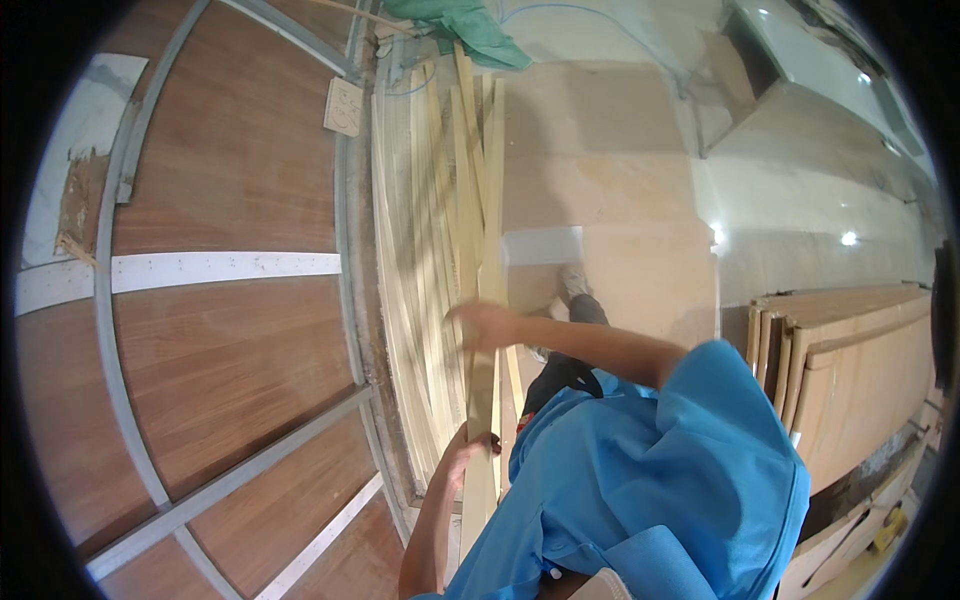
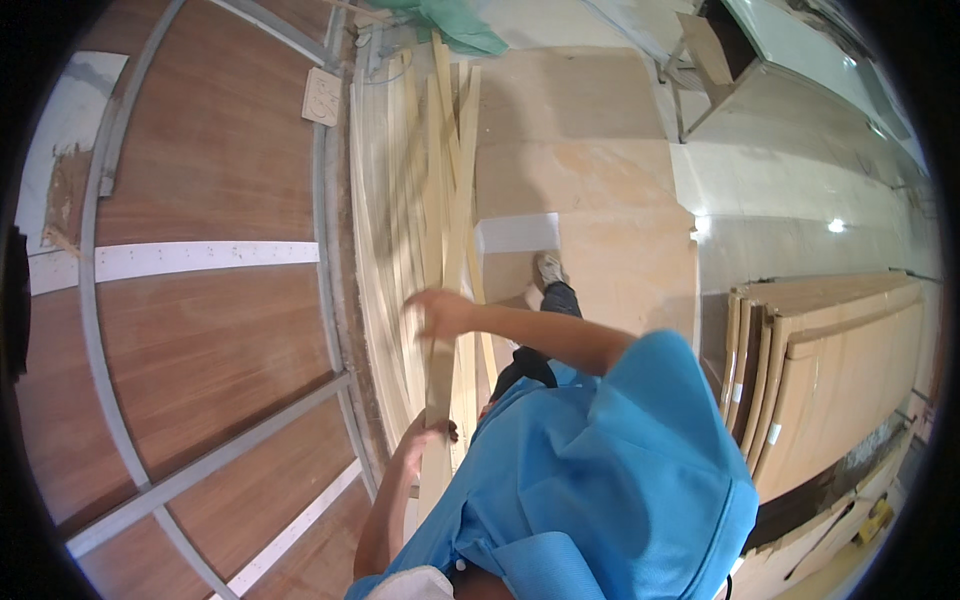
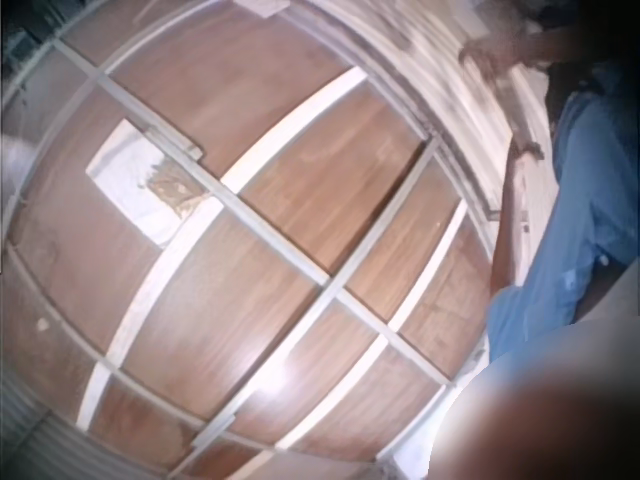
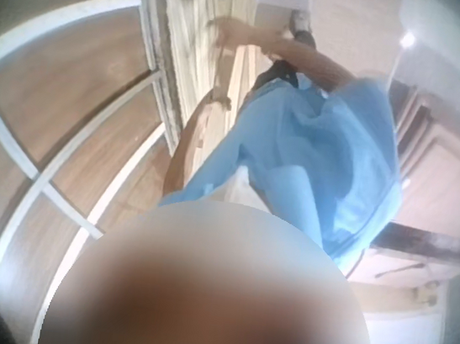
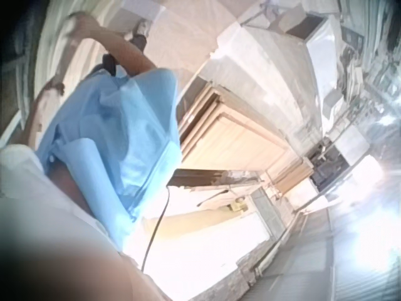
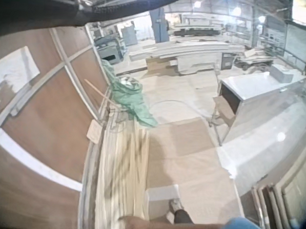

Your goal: The person picks up a long wooden strip and uses a yellow utility knife to scrape its surface repeatedly. The person holds the strip with one hand and scrapes along its length with the other, occasionally repositioning the strip. The task continues throughout the clip without a visible final placement or outcome.

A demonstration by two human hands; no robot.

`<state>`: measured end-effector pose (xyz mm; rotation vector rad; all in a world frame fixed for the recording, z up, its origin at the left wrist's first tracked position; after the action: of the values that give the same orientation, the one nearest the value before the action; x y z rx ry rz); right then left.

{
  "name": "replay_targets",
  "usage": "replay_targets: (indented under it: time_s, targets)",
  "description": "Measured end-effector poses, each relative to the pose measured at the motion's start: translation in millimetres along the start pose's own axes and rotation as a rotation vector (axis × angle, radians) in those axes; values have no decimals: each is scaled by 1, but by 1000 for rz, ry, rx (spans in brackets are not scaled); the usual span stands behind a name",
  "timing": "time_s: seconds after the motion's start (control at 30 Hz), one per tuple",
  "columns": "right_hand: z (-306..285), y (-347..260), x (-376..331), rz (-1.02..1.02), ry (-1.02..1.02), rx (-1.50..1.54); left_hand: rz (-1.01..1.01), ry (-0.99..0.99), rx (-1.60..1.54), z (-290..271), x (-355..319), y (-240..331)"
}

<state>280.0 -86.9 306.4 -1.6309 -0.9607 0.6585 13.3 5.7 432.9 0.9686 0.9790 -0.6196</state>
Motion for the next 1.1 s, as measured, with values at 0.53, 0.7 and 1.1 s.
replay_targets:
  time_s: [0.53, 0.7, 1.1]
  targets:
    - [-111, 23, 60, 730, 229, 1783, 316, 371, 581, 107, -61, 61]
    - [-186, -10, 67, 593, 304, 1607, 345, 285, 392, 139, -30, 84]
    - [-342, -78, 81, 107, 599, 1099, 419, 31, 187, 127, 86, 158]
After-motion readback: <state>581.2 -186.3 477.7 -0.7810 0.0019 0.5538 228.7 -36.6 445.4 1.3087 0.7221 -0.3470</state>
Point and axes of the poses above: each hand's wrist, its own x-axis towards the middle knuckle, its own z-axis out of the palm, y = z × x, the point moved 1 cm from there along x, towards the middle knuckle, and after that the axes turned 1 degree about y, right-handed, at the moved point
